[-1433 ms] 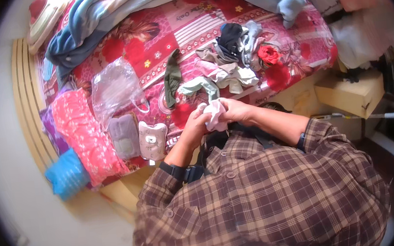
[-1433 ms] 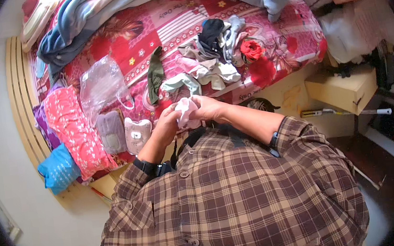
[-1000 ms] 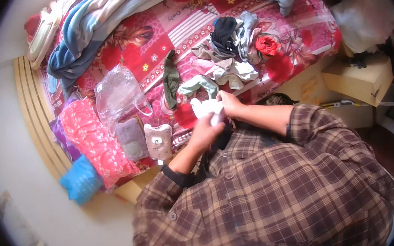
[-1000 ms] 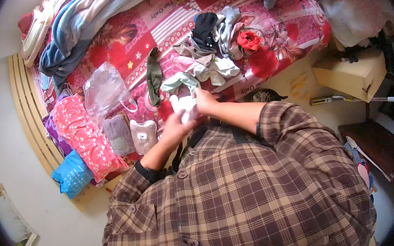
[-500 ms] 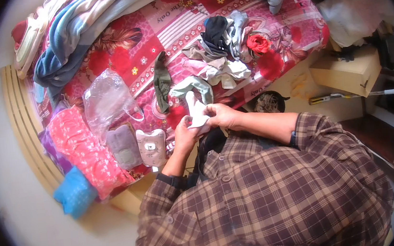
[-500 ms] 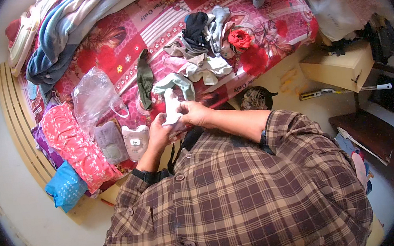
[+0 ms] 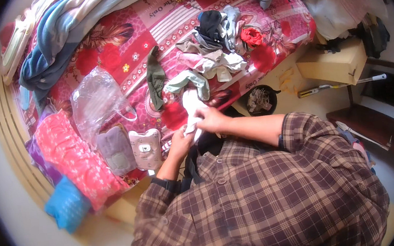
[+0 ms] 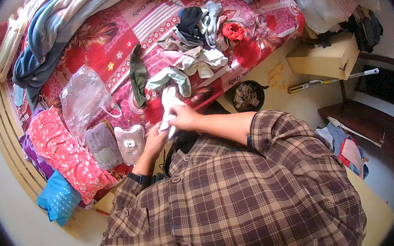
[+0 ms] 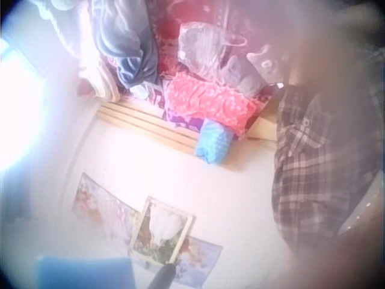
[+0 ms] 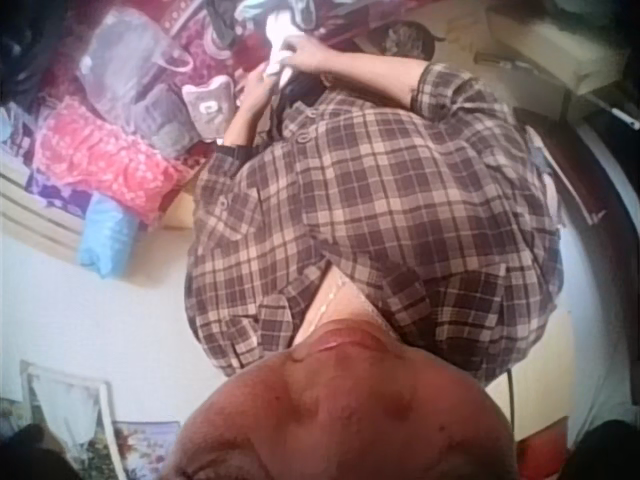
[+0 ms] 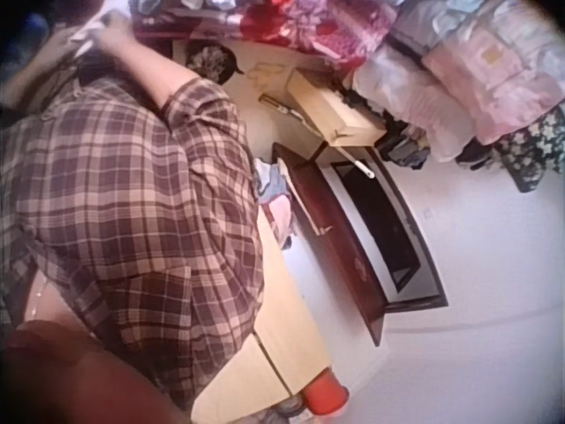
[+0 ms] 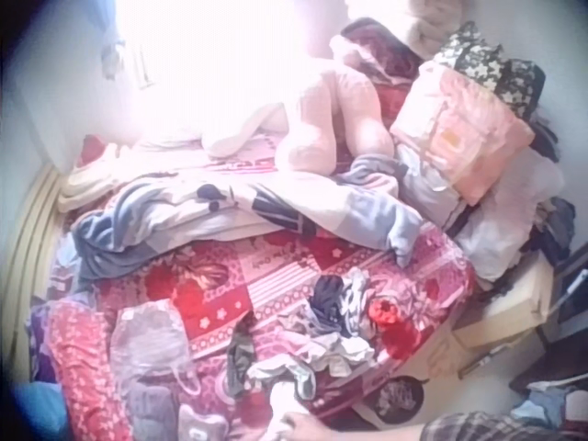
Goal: The person folds various small clothing items, including socks and underwear, on a bed. They then place the folded items into a plastic bag and store the bag in a drawer.
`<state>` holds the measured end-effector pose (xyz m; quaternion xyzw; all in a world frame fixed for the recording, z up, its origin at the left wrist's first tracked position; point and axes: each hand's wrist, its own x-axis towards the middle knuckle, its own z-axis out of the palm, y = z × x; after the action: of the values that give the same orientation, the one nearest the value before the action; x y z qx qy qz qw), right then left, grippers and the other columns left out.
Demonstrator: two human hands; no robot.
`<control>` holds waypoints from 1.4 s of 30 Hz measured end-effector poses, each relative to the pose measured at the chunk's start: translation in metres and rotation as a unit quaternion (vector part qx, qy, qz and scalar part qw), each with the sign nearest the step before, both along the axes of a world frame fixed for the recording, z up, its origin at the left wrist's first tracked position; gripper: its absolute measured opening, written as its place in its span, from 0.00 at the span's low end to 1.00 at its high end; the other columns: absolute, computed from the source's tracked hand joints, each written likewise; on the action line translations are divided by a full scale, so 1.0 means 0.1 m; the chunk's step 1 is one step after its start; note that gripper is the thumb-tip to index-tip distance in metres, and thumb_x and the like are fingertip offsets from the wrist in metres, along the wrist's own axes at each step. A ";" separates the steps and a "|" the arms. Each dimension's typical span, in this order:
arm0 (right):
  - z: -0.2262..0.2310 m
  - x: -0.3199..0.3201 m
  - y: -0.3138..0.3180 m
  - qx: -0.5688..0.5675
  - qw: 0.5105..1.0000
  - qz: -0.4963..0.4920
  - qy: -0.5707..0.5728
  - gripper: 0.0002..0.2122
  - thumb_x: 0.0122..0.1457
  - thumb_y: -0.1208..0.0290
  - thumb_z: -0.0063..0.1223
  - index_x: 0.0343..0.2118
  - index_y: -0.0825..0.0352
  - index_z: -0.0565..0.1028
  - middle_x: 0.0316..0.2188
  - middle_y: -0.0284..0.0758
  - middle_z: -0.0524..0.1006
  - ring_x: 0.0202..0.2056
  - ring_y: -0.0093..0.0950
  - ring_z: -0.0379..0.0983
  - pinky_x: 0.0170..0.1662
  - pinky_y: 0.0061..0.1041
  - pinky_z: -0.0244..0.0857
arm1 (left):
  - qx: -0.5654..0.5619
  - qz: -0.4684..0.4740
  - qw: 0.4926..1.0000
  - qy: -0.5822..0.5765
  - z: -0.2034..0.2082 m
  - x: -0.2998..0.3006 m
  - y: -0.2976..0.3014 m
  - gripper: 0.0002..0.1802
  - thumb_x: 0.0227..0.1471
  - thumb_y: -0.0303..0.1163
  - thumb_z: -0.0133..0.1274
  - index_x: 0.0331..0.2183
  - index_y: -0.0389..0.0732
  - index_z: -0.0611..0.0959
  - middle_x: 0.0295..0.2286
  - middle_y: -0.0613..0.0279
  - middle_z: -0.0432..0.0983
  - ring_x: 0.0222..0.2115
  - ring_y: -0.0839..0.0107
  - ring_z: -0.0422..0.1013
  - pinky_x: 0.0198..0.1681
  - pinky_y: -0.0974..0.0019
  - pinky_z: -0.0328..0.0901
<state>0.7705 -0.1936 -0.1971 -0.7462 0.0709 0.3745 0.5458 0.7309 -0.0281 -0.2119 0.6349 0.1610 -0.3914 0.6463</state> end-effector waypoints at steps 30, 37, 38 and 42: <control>-0.68 0.06 -1.19 -0.130 0.987 -0.071 0.057 0.06 0.46 0.79 0.47 0.29 0.68 0.70 0.22 0.34 0.72 0.21 0.21 0.69 0.25 0.21 0.64 | 0.583 -0.301 0.702 -0.277 -0.28 0.73 2.02 0.24 0.41 0.26 0.46 0.45 0.47 0.69 0.42 0.54 0.66 0.37 0.54 0.66 0.41 0.59 0.62; -0.86 0.47 -1.35 -0.142 0.983 -0.118 0.020 0.06 0.47 0.79 0.45 0.31 0.67 0.69 0.22 0.31 0.71 0.19 0.19 0.67 0.22 0.19 0.63 | 0.364 -0.112 0.921 -0.087 -0.96 0.28 1.80 0.24 0.40 0.31 0.51 0.44 0.41 0.70 0.37 0.48 0.70 0.39 0.58 0.68 0.42 0.64 0.61; -0.89 0.57 -1.34 -0.145 0.981 -0.130 0.001 0.10 0.46 0.78 0.46 0.34 0.67 0.69 0.21 0.31 0.71 0.19 0.19 0.67 0.23 0.20 0.63 | 0.266 -0.034 0.961 -0.064 -0.98 0.22 1.67 0.23 0.42 0.31 0.50 0.43 0.39 0.70 0.37 0.48 0.71 0.38 0.61 0.68 0.42 0.67 0.61; -1.05 1.02 -1.33 -0.208 0.966 -0.128 -0.083 0.28 0.44 0.75 0.50 0.51 0.58 0.57 0.24 0.35 0.73 0.21 0.24 0.71 0.28 0.24 0.66 | 0.236 -0.112 0.963 -0.072 -0.92 0.08 1.07 0.18 0.44 0.30 0.49 0.40 0.36 0.72 0.32 0.51 0.74 0.34 0.64 0.71 0.38 0.67 0.63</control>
<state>0.8726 -0.3270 -0.3023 -0.8565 0.1964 0.2155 0.4259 0.7392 0.0788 -0.3043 0.8098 0.1300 -0.3654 0.4402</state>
